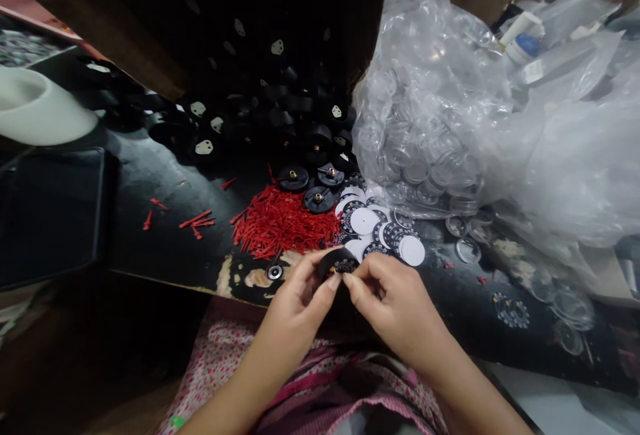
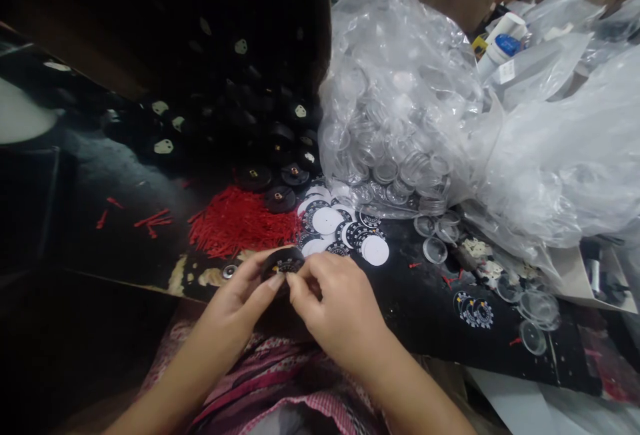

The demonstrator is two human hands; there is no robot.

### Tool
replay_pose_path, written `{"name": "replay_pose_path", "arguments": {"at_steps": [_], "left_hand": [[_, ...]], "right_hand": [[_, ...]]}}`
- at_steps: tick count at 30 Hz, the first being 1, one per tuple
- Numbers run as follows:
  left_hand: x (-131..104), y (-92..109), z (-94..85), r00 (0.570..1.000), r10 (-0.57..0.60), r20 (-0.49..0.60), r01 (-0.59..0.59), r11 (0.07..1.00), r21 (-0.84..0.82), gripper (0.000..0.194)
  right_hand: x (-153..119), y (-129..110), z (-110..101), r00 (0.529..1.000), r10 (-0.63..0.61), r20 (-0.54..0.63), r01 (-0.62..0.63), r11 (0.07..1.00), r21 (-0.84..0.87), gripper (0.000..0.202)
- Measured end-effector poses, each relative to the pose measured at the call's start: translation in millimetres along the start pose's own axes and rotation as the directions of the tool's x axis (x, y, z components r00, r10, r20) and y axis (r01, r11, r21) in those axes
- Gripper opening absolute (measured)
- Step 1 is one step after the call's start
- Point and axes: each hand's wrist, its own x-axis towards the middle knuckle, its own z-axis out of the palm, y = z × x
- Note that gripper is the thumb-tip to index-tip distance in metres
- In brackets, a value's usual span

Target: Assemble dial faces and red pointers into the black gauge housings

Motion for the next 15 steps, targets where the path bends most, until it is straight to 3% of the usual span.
{"name": "replay_pose_path", "arguments": {"at_steps": [3,5,8,10,13,15], "left_hand": [[4.0,0.4,-1.1,0.991,-0.094,0.091,0.107,0.983,-0.149,0.038],[4.2,0.9,-0.8,0.991,-0.095,0.095,0.108,0.985,-0.136,0.043],[2.3,-3.2,1.9,0.995,-0.081,0.053,0.085,0.993,-0.079,0.043],[0.7,-11.2,5.5,0.991,-0.127,-0.039,0.122,0.986,-0.117,0.041],[-0.2,-26.1,11.9,0.962,-0.227,-0.153,0.194,0.959,-0.204,0.040],[1.3,-31.8,14.1,0.966,-0.210,-0.150,0.182,0.966,-0.182,0.042]], "right_hand": [[5.8,3.7,-7.4,0.988,-0.155,-0.011,0.153,0.983,-0.096,0.007],[9.8,6.4,-8.6,0.972,-0.237,0.003,0.233,0.954,-0.187,0.010],[14.4,10.1,-4.4,0.951,-0.308,0.020,0.296,0.892,-0.343,0.015],[16.2,10.9,0.4,0.940,-0.342,0.016,0.318,0.855,-0.411,0.018],[17.3,7.8,6.6,0.956,-0.290,-0.044,0.245,0.873,-0.422,0.017],[16.9,3.6,7.1,0.987,-0.140,-0.080,0.102,0.924,-0.369,0.011]]}}
